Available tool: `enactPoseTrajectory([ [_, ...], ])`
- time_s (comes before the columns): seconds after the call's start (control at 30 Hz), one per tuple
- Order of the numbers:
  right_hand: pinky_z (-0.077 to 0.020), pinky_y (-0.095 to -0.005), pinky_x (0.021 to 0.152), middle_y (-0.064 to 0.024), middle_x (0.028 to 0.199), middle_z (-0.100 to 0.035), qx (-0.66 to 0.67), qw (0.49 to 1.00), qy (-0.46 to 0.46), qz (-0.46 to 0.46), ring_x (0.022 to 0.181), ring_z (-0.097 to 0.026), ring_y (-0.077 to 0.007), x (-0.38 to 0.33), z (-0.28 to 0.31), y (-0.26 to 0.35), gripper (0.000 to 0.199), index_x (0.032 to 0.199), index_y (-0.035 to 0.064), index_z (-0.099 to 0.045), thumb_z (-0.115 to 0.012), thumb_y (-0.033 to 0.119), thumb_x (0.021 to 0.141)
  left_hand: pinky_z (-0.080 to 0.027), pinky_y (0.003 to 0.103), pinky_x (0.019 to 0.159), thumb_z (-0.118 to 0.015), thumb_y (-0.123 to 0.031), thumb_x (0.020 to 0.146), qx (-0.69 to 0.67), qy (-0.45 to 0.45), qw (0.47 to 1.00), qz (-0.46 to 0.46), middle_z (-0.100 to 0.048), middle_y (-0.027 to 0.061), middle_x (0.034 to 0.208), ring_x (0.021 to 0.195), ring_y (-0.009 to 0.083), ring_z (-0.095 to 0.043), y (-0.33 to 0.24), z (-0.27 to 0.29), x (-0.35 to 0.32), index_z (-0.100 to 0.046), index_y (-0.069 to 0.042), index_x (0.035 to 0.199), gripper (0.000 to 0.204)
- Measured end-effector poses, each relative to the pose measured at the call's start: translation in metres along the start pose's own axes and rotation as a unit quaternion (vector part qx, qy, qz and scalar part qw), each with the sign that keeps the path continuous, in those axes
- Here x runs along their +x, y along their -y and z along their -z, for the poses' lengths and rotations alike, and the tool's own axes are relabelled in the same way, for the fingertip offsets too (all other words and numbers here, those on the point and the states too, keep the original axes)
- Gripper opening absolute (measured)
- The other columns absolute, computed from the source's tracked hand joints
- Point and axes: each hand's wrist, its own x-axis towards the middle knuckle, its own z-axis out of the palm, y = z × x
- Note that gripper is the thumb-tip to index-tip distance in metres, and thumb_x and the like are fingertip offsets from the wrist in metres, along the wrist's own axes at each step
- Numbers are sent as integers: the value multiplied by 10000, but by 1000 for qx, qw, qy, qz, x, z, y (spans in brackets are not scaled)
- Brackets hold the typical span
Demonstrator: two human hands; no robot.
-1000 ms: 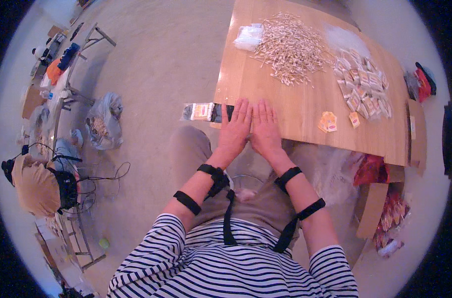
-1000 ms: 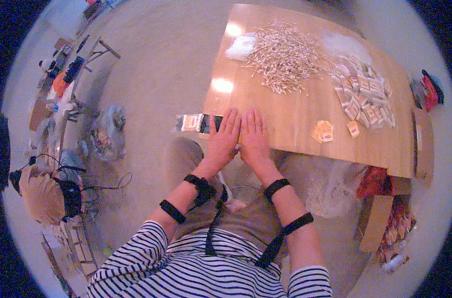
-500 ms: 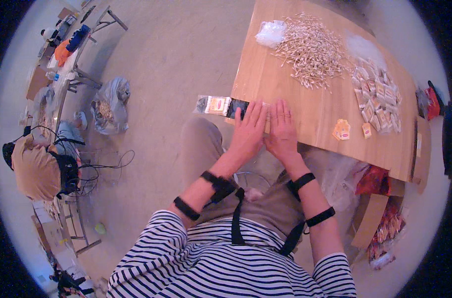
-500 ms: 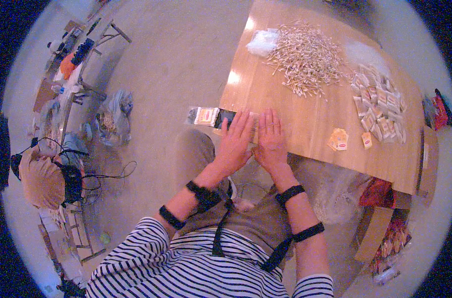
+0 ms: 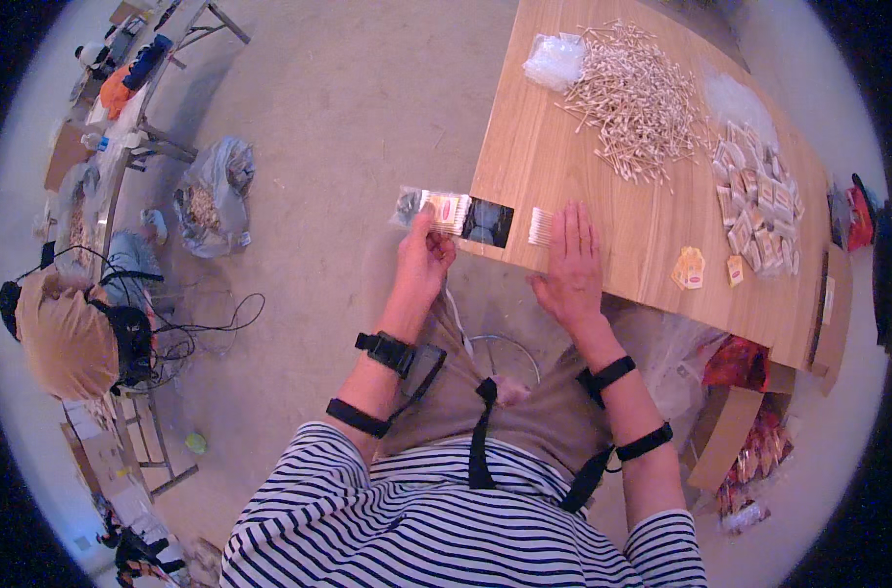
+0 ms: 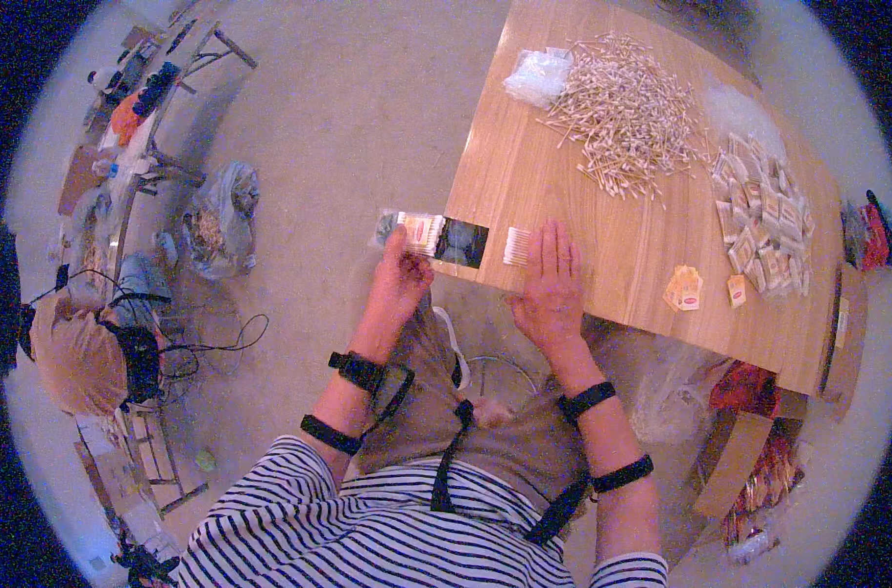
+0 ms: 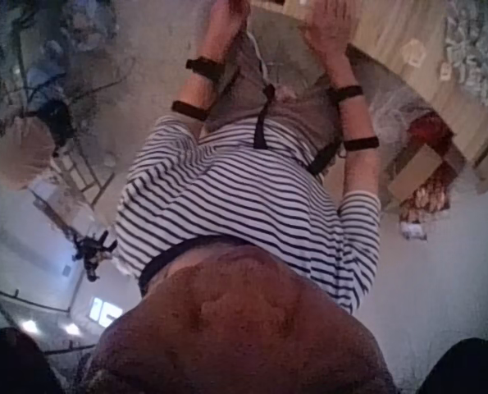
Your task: The person is sorting small wooden sticks (cotton swab shafts) and placing them into a small cardboard box, then closing the box.
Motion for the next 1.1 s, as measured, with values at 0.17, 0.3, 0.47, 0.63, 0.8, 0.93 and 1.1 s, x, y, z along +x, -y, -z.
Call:
enactPoseTrajectory([
  [0.17, -200, -477, 1188, -245, 1548, -254, 0, 1000, 2, -1, 1458, -218, -381, 1, -2, -1, 1031, 1459, -49, -282, -819, 248, 632, -507, 280, 612, -715, -359, 876, 28, -48, 994, -91, -655, 22, 892, 764, 133, -631, -1, -15, 25, -606, -91, 995, 313],
  [0.3, -191, -475, 1191, -249, 1545, -257, -8, 1000, 10, -5, 1460, -216, -379, 1, -3, 0, 1006, 1460, -45, -286, -799, 261, 651, -548, 314, 634, -720, -295, 882, 4, -64, 995, -71, -674, 28, 919, 813, 164, -673, -4, -17, 28, -604, -100, 1001, 256],
  [0.47, -186, -477, 1194, -254, 1545, -260, -8, 1000, 14, -12, 1461, -212, -383, 0, -1, -2, 982, 1463, -46, -292, -770, 271, 666, -491, 267, 774, -620, -106, 902, 322, 16, 937, -135, -608, 48, 1106, 944, 141, -587, -11, -22, -6, -439, -66, 1308, 447],
  [0.63, -184, -479, 1196, -254, 1548, -251, 11, 1000, 15, -9, 1462, -209, -384, 1, 3, 2, 994, 1464, -49, -286, -773, 257, 653, -452, 268, 939, -633, -49, 869, 431, 73, 880, -186, -565, 68, 1246, 1090, 149, -547, -4, -4, -4, -344, -24, 1473, 669],
  [0.8, -184, -485, 1195, -265, 1533, -273, 12, 1000, 12, -18, 1457, -213, -399, 2, 0, 5, 1004, 1453, -56, -304, -780, 264, 629, -424, 182, 435, -669, -256, 906, -28, -55, 997, 52, -674, 27, 876, 633, 109, -603, 6, -6, 42, -598, -76, 1017, 223],
  [0.93, -172, -489, 1198, -276, 1517, -293, 6, 999, 24, -25, 1456, -207, -413, 7, -3, 16, 997, 1437, -77, -317, -777, 289, 632, -436, 169, 342, -669, -305, 920, -103, -111, 984, 97, -701, 24, 817, 544, 100, -617, -2, -27, 32, -654, -80, 939, 226],
  [1.1, -154, -491, 1202, -282, 1515, -290, 43, 999, 12, 15, 1452, -202, -429, 22, -12, 49, 994, 1434, -101, -305, -760, 338, 667, -419, 163, 344, -674, -311, 915, -181, -90, 968, 148, -702, 23, 825, 545, 98, -611, 4, -11, 50, -655, -85, 944, 229],
])
